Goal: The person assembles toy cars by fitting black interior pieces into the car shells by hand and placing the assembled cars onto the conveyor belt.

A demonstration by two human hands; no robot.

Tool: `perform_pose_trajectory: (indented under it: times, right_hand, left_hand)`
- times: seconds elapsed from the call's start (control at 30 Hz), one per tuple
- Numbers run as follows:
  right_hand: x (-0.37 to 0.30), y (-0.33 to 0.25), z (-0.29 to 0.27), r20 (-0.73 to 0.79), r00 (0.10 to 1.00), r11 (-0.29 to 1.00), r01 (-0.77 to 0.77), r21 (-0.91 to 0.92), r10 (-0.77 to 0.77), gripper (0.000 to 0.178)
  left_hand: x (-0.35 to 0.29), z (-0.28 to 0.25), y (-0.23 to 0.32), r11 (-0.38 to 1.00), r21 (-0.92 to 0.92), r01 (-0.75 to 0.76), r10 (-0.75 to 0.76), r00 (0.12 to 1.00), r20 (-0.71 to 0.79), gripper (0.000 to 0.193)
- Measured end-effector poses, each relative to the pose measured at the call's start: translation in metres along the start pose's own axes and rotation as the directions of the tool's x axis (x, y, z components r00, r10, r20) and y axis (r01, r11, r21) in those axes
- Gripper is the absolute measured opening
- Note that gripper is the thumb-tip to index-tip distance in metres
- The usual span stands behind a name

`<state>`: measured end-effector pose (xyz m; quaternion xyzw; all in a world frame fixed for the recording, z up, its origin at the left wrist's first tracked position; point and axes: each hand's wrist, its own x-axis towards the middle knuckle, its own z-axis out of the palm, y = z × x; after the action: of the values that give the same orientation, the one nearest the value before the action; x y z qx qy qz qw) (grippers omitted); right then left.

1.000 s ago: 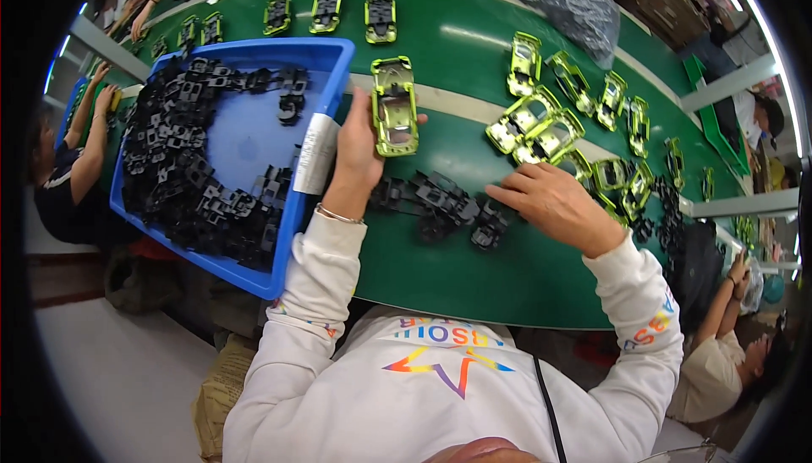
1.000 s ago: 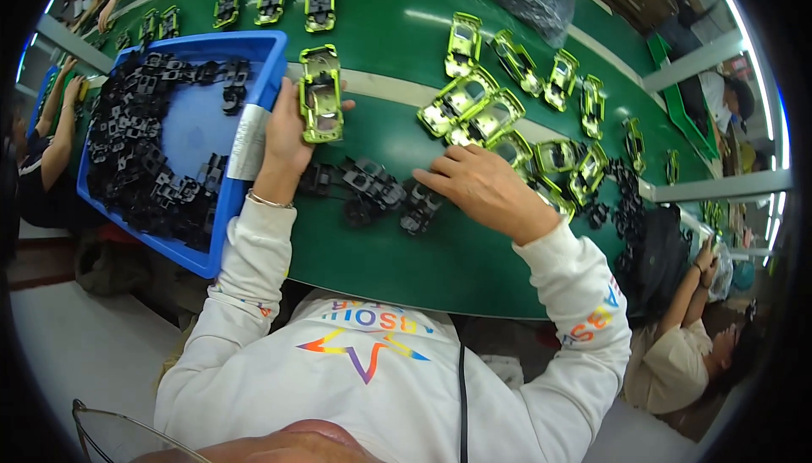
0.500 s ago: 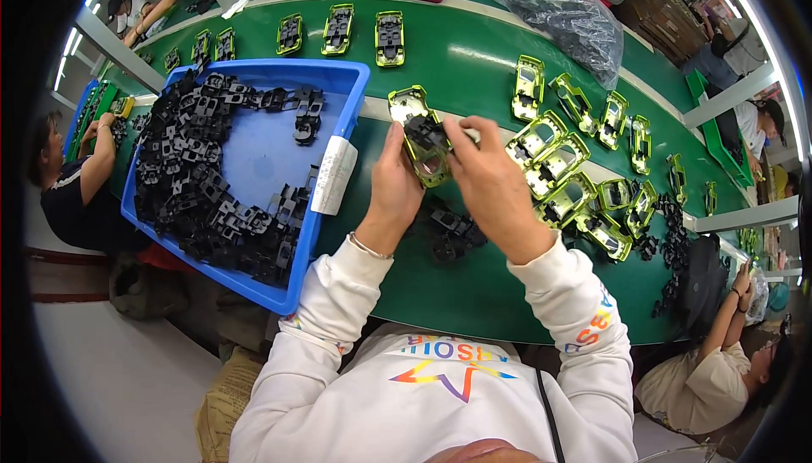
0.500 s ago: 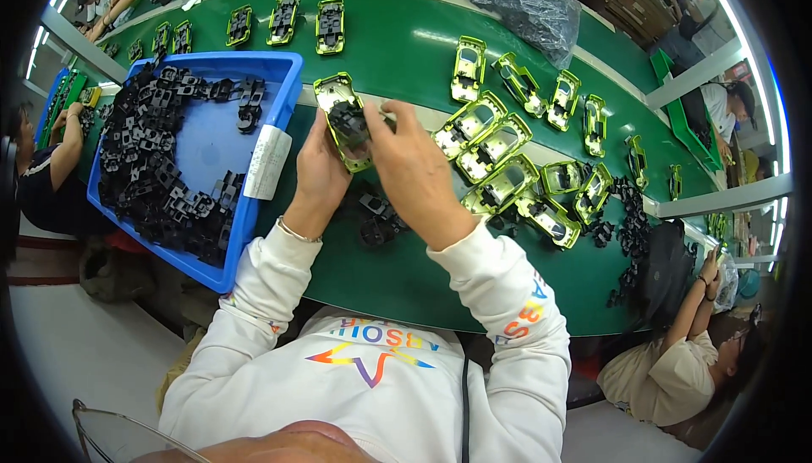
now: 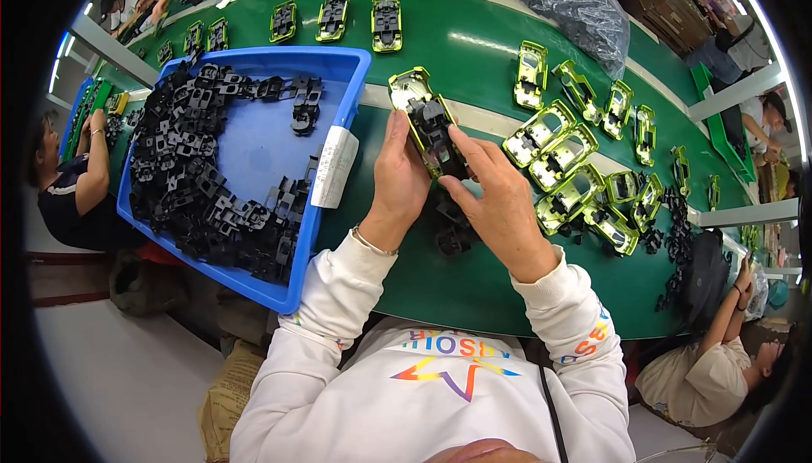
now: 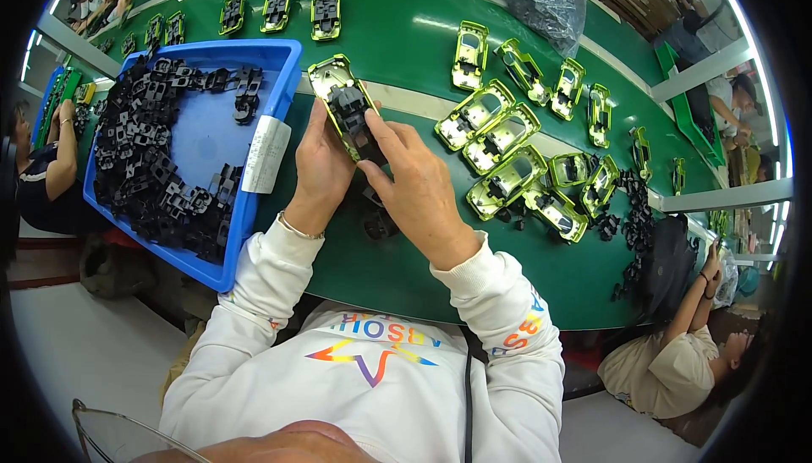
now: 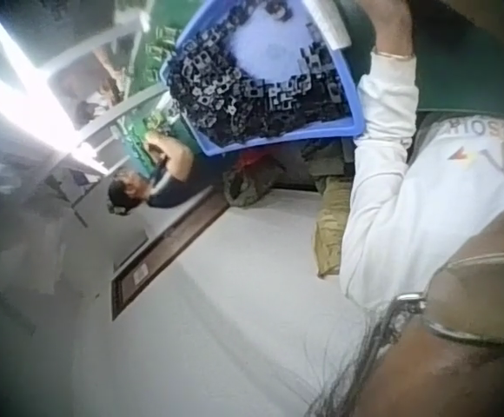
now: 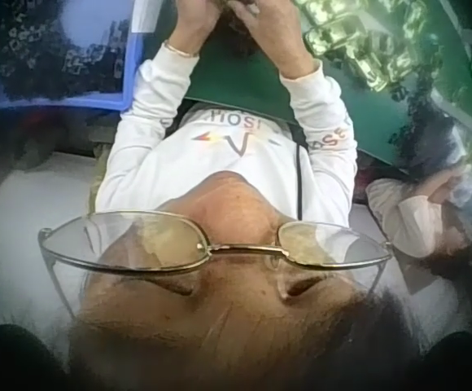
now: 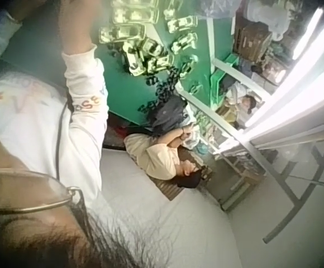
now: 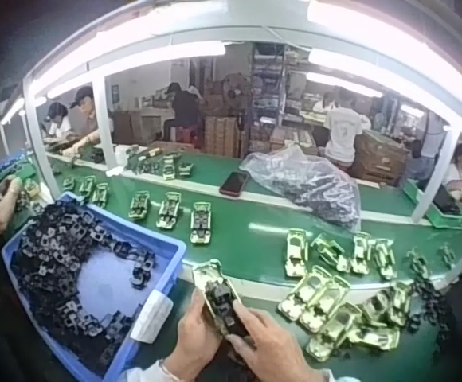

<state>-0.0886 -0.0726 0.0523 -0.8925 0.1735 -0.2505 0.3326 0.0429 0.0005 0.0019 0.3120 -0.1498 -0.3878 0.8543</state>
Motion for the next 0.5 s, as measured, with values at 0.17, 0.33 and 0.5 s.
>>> perform_pose_trajectory:
  times: [0.17,0.33,0.5]
  right_hand:
    - [-0.001,0.0,-0.018,-0.008,1.0,0.988,-0.016,0.152,0.017,0.062]
    - [-0.006,0.009,-0.036,-0.014,0.989,0.906,-0.13,0.402,0.148,0.06]
    - [-0.018,0.017,-0.039,0.016,0.976,0.871,-0.201,0.449,0.216,0.057]
  left_hand:
    - [0.0,-0.003,-0.002,0.999,-0.035,0.006,-0.008,0.998,-0.063,0.044]
    - [0.0,0.0,0.006,0.991,-0.133,-0.004,0.007,1.0,0.026,0.046]
    - [0.003,-0.009,0.01,0.987,-0.157,0.03,-0.023,0.999,0.049,0.056]
